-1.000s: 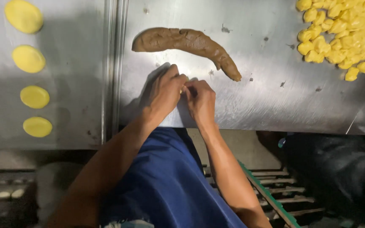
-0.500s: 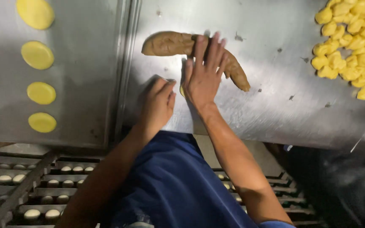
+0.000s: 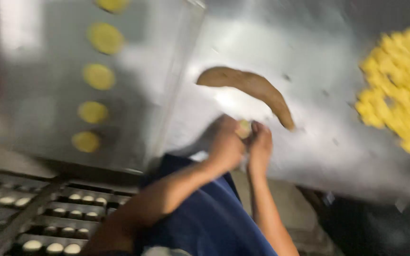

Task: Shaping dough and adding filling to make pastries.

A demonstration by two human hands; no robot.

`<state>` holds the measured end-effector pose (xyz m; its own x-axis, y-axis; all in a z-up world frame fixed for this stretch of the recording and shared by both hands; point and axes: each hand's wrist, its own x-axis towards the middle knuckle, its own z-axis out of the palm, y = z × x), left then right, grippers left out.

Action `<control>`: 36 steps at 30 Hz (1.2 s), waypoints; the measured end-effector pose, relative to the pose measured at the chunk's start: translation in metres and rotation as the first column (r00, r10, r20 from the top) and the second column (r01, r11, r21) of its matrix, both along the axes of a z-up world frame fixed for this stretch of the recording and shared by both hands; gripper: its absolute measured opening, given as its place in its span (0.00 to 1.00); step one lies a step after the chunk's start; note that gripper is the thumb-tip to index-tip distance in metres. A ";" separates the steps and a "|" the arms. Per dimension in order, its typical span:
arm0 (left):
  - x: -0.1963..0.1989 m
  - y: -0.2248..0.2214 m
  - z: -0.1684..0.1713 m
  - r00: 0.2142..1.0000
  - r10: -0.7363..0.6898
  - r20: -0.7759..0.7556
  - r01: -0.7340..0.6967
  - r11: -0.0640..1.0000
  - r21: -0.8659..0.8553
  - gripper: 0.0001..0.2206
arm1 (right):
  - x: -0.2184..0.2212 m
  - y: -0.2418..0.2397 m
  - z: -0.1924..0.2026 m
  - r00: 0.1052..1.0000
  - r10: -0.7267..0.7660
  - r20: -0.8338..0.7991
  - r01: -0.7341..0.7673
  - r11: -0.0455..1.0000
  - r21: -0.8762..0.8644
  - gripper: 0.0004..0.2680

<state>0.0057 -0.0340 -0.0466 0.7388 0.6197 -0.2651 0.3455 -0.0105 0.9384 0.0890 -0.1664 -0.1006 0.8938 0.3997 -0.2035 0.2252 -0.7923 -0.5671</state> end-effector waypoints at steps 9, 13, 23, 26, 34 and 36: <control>-0.045 0.109 0.049 0.994 0.067 0.088 -0.048 0.978 -0.204 0.24 | -0.047 0.106 0.090 0.669 0.095 -0.737 0.508 0.665 0.547 0.20; -0.084 0.182 -0.006 0.990 0.110 0.092 -0.094 0.982 -0.165 0.10 | -0.073 0.190 0.145 0.700 0.287 -0.654 0.223 0.782 0.582 0.23; -0.114 0.475 0.001 0.976 0.140 0.165 -0.204 0.847 0.491 0.06 | -0.090 0.111 0.107 0.795 -0.005 -0.606 0.306 0.867 0.394 0.24; -0.113 0.487 -0.017 0.995 0.083 0.054 -0.099 0.806 0.584 0.08 | -0.096 0.084 0.107 0.778 -0.142 -0.612 0.420 0.842 0.338 0.24; -0.113 0.444 0.011 0.994 -0.017 -0.106 0.099 0.546 0.832 0.35 | -0.120 0.037 0.101 0.759 -0.305 -0.575 0.540 0.788 0.296 0.25; -0.109 0.432 -0.020 0.909 -0.081 -0.409 0.391 0.508 0.768 0.36 | -0.122 0.020 0.090 0.728 -0.359 -0.584 0.593 0.756 0.275 0.25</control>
